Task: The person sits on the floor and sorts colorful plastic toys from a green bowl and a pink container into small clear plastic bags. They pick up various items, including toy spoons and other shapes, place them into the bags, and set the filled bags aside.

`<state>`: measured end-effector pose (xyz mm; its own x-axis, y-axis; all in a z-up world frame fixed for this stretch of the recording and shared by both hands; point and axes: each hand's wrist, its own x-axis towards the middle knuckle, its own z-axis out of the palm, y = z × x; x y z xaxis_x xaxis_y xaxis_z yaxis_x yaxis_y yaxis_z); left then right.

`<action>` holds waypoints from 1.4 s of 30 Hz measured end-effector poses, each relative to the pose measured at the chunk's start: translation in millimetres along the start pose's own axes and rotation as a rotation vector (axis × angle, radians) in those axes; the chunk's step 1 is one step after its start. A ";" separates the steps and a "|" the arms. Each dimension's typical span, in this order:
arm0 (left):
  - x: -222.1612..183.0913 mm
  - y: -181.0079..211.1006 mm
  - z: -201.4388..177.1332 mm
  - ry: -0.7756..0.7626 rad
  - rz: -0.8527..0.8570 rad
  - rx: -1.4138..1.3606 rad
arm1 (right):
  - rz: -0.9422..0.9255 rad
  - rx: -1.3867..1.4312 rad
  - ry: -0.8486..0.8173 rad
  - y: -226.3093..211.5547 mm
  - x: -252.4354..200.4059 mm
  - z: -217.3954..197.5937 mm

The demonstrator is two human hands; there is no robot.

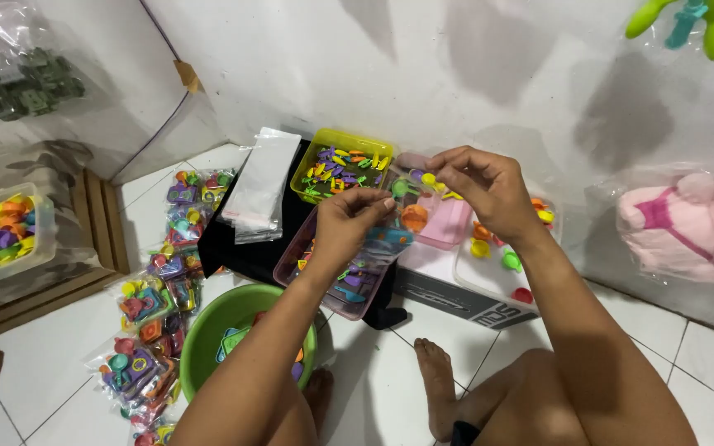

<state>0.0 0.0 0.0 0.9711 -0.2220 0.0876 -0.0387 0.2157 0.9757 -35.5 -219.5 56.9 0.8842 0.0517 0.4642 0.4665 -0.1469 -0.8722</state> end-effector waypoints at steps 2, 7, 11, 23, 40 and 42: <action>-0.5 0.7 0.6 0.001 0.007 -0.013 | 0.018 0.006 -0.012 5.7 -0.1 -5.0; 1.0 1.3 -1.3 -0.007 0.034 -0.043 | 0.061 -0.040 -0.045 16.5 0.5 -16.1; -0.6 6.8 -4.1 0.033 0.068 -0.036 | 0.250 -0.015 -0.004 37.6 -4.9 -42.3; -2.4 30.8 -20.0 0.122 0.131 -0.066 | 0.601 -1.130 -0.399 210.8 -56.4 -73.0; 9.4 46.9 -64.1 0.231 0.127 -0.216 | 0.483 -1.034 -0.511 178.0 -5.8 6.6; 12.0 48.9 -73.4 0.275 0.149 -0.219 | 0.401 -0.913 -0.560 180.0 -10.1 23.3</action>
<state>27.1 77.7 34.0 0.9866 0.0845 0.1393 -0.1622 0.4309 0.8877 40.1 -223.5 -108.3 0.9587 0.2383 -0.1553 0.1600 -0.9032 -0.3983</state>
